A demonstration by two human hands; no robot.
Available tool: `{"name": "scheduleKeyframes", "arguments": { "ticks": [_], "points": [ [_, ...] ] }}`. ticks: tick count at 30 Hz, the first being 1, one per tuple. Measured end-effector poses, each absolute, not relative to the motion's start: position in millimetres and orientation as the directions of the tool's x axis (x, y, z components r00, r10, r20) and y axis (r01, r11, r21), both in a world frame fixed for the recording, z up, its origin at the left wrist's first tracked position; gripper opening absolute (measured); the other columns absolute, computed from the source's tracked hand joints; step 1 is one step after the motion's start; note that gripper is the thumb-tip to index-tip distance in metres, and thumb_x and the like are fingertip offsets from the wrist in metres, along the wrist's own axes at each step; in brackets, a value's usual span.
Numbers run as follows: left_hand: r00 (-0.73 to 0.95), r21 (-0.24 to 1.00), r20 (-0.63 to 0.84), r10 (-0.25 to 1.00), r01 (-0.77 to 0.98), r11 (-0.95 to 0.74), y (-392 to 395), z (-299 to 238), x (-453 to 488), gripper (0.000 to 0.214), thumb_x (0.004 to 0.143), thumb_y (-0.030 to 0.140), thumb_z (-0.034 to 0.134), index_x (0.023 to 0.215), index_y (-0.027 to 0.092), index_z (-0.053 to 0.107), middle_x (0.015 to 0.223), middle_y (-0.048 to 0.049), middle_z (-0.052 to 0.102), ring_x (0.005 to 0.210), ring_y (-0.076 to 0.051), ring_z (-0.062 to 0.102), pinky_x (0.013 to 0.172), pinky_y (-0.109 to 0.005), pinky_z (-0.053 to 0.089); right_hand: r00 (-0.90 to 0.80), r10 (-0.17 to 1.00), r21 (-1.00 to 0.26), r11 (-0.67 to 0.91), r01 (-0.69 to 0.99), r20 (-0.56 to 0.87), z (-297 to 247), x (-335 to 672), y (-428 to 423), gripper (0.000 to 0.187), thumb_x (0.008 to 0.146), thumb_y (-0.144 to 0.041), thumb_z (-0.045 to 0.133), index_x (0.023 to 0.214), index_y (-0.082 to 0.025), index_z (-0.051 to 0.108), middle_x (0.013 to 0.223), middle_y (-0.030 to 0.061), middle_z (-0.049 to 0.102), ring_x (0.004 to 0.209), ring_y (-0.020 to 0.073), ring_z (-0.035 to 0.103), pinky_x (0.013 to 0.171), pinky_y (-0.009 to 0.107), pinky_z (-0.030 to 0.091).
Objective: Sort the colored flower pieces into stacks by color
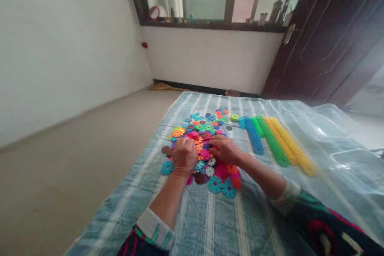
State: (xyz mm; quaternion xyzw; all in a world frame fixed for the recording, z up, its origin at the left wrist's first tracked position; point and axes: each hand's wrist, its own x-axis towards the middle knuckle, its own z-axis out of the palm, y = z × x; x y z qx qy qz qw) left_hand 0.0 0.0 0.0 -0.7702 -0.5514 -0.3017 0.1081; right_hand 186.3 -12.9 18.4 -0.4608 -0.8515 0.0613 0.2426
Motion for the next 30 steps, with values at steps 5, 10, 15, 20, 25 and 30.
{"name": "scheduleKeyframes", "arguments": {
  "ticks": [5,10,15,20,25,30],
  "points": [
    [0.166,0.177,0.552,0.817,0.934,-0.310,-4.3,5.6,-0.4,0.013,0.078,0.014,0.048,0.079,0.015,0.061,0.084,-0.0093,0.064,0.088,-0.024,0.057,0.079,-0.033,0.045,-0.438,0.801,-0.363,0.582,0.727,0.407,14.4,181.9,-41.1,0.014,0.087,-0.020,0.055,0.091,-0.018,0.068,0.104,0.0085,0.065,0.102,0.0196,0.058,0.088,0.032,0.046],
    [0.159,0.159,0.547,0.822,0.944,-0.288,-6.1,8.0,0.2,0.014,0.077,0.013,0.048,0.076,0.016,0.062,0.082,-0.0091,0.063,0.085,-0.024,0.057,0.075,-0.033,0.044,-0.367,0.795,-0.354,0.561,0.748,0.483,8.2,191.4,-69.9,0.016,0.089,-0.026,0.054,0.098,-0.020,0.066,0.105,0.0080,0.063,0.099,0.0200,0.058,0.087,0.033,0.047],
    [0.170,0.151,0.558,0.812,0.942,-0.301,-6.4,7.5,0.0,0.015,0.076,0.011,0.048,0.077,0.015,0.062,0.082,-0.0094,0.063,0.085,-0.024,0.056,0.075,-0.033,0.044,-0.191,0.877,-0.383,0.377,0.843,0.442,-7.2,205.8,-92.9,0.024,0.090,-0.031,0.051,0.108,-0.019,0.062,0.110,0.0095,0.062,0.101,0.0223,0.058,0.087,0.035,0.047],
    [0.258,0.118,0.557,0.789,0.916,-0.382,-10.4,6.1,4.6,0.016,0.076,0.009,0.047,0.074,0.015,0.061,0.082,-0.0089,0.062,0.086,-0.023,0.056,0.078,-0.032,0.044,-0.226,0.876,-0.377,0.399,0.836,0.426,-14.7,206.8,-96.8,0.024,0.091,-0.032,0.049,0.104,-0.019,0.063,0.111,0.0099,0.062,0.103,0.0226,0.056,0.090,0.037,0.046],
    [0.330,0.096,0.557,0.762,0.886,-0.454,-15.9,4.8,9.9,0.015,0.077,0.008,0.047,0.073,0.017,0.059,0.080,-0.0074,0.061,0.084,-0.021,0.056,0.075,-0.031,0.045,-0.259,0.860,-0.361,0.433,0.826,0.439,-15.9,208.0,-94.6,0.024,0.091,-0.032,0.048,0.102,-0.019,0.064,0.111,0.0105,0.062,0.103,0.0227,0.056,0.089,0.037,0.046],
    [0.358,0.085,0.554,0.752,0.874,-0.478,-19.0,3.7,13.5,0.017,0.081,0.011,0.047,0.069,0.017,0.057,0.075,-0.0065,0.061,0.077,-0.019,0.055,0.071,-0.030,0.044,-0.277,0.860,-0.354,0.442,0.824,0.429,-16.9,209.3,-95.0,0.022,0.091,-0.032,0.048,0.098,-0.019,0.064,0.106,0.0101,0.062,0.097,0.0228,0.057,0.084,0.037,0.047]
  ]
}}
